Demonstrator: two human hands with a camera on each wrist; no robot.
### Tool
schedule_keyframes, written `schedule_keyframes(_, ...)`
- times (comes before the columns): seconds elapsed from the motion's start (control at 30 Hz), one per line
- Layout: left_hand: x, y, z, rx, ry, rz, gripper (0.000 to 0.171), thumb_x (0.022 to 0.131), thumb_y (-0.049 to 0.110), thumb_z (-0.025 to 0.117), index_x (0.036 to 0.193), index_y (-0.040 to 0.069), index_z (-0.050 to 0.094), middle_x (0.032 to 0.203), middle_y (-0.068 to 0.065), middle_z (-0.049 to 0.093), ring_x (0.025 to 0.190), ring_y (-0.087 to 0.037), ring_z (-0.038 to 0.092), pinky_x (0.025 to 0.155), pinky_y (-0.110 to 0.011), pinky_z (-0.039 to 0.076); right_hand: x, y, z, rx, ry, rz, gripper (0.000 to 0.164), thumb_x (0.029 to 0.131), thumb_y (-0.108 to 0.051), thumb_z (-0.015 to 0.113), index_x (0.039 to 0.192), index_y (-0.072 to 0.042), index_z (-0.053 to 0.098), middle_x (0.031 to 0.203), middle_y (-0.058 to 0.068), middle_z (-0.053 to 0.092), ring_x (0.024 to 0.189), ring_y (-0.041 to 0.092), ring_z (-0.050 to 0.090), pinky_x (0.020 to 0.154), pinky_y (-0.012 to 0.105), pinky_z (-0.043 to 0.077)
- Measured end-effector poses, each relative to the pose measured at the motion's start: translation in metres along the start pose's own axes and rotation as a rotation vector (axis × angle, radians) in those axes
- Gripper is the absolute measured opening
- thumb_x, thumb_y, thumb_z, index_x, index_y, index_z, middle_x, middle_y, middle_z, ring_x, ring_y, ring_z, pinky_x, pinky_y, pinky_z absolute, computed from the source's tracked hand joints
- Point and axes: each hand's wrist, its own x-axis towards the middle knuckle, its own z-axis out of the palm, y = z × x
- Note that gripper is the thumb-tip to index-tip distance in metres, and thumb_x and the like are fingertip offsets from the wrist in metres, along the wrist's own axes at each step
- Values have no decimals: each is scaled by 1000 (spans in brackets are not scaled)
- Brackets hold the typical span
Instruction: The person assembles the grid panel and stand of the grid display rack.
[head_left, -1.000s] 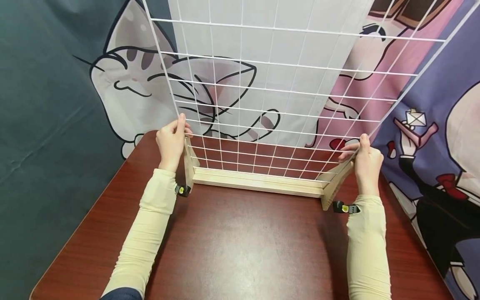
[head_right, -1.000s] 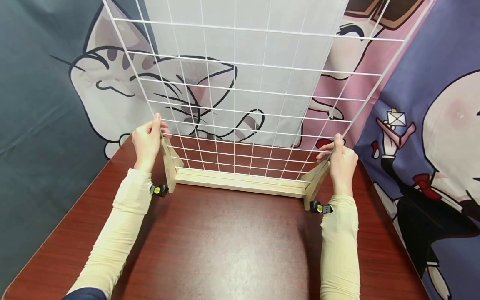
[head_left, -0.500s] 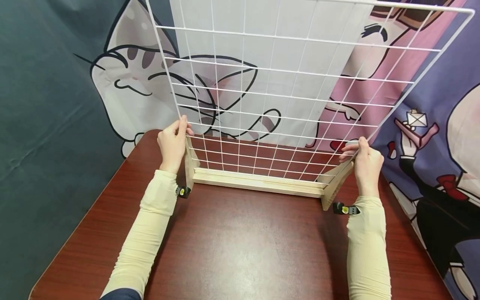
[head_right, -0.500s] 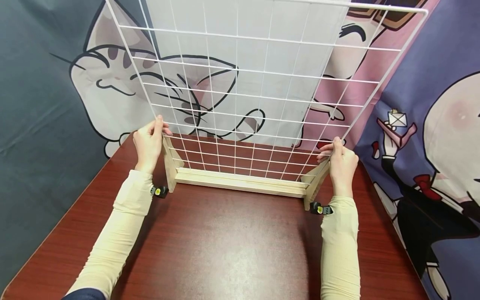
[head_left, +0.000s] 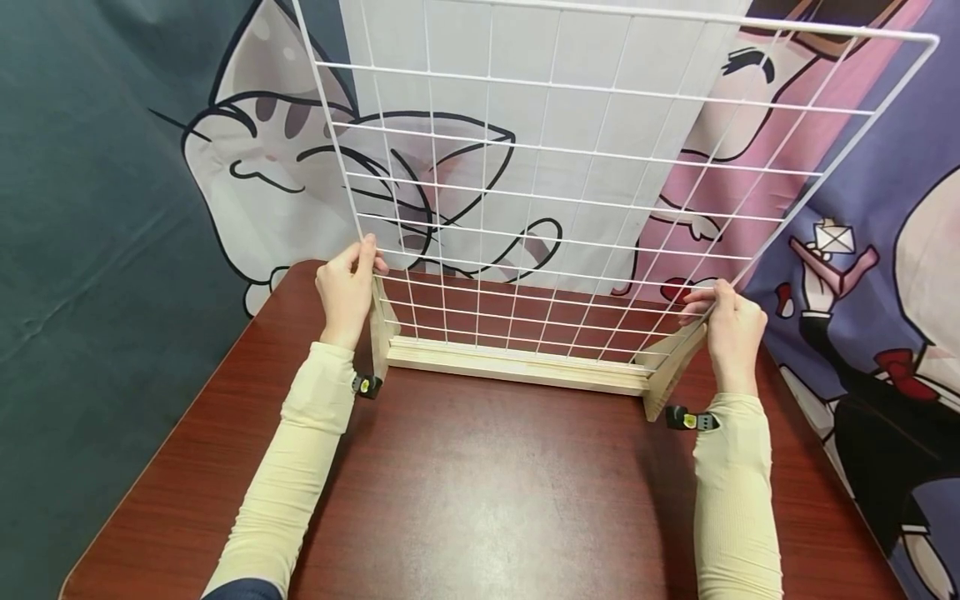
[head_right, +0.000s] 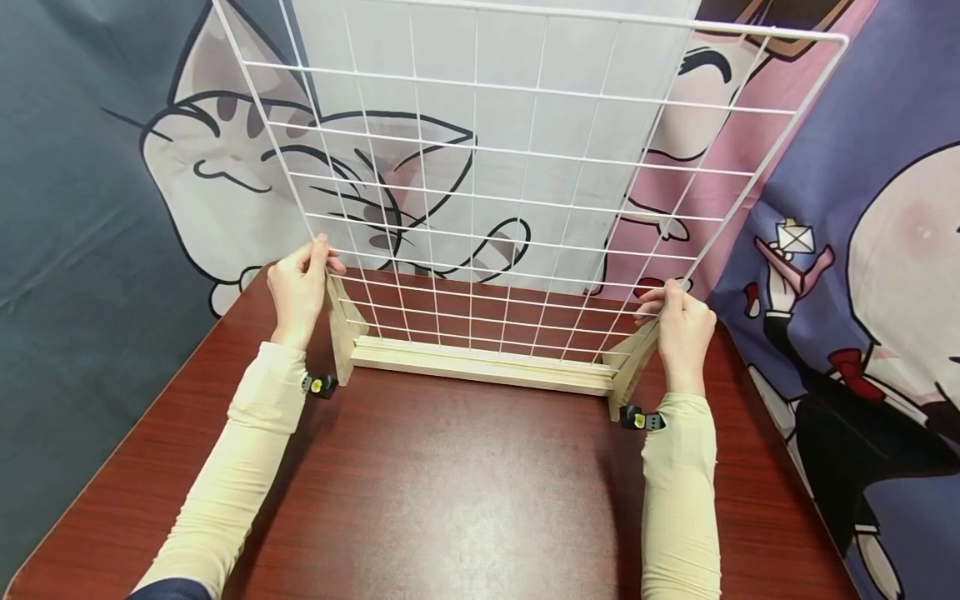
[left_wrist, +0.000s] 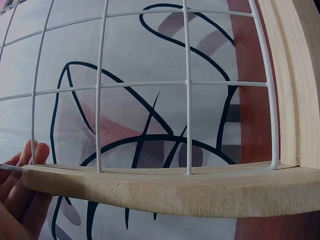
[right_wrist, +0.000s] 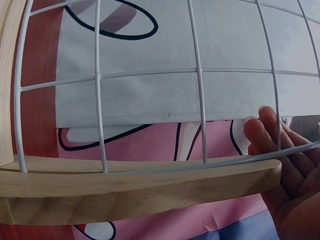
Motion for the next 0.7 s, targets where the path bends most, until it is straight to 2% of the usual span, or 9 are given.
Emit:
schedule_keyframes(0.1, 0, 1, 0, 1, 0, 2, 50, 99, 45, 50, 72, 10, 72, 69, -10, 73, 65, -26, 66, 61, -27, 37, 0, 0, 0, 6, 7, 0, 52, 103, -27, 34, 81, -2, 73, 51, -17, 64, 45, 3, 64, 41, 17, 43)
schedule_keyframes(0.2, -1, 2, 0, 6, 2, 1, 50, 99, 45, 50, 71, 10, 72, 69, -10, 73, 63, -25, 64, 61, -27, 37, 0, 1, 0, 0, 16, -9, 51, 102, -26, 34, 82, 0, 73, 51, -18, 63, 45, 3, 63, 39, 18, 41)
schedule_keyframes(0.33, -1, 3, 1, 5, 5, 2, 49, 99, 44, 50, 71, 10, 72, 69, -10, 73, 56, -3, 56, 61, -25, 36, 0, 1, 0, -20, 23, -15, 50, 101, -26, 35, 79, -6, 74, 50, -20, 63, 45, 2, 63, 39, 17, 39)
schedule_keyframes(0.43, -2, 3, 1, -1, 5, 6, 48, 98, 44, 51, 70, 11, 71, 69, -10, 73, 54, 13, 44, 59, -23, 35, -1, 1, 0, -21, 27, -13, 48, 101, -27, 36, 75, -13, 74, 51, -21, 62, 46, 2, 64, 40, 16, 41)
schedule_keyframes(0.53, -2, 2, 1, 0, 8, 10, 48, 98, 43, 51, 70, 10, 71, 69, -11, 72, 53, 13, 42, 59, -24, 34, -1, 1, 0, -16, 29, -13, 47, 101, -26, 37, 76, -13, 74, 51, -21, 62, 45, 2, 63, 43, 15, 44)
schedule_keyframes(0.7, -3, 1, 1, 7, 15, 12, 47, 98, 43, 52, 70, 11, 71, 69, -10, 73, 54, 16, 42, 59, -24, 35, -2, 1, 0, -40, 36, -37, 47, 100, -23, 36, 87, 0, 74, 50, -23, 61, 45, -2, 61, 46, 13, 43)
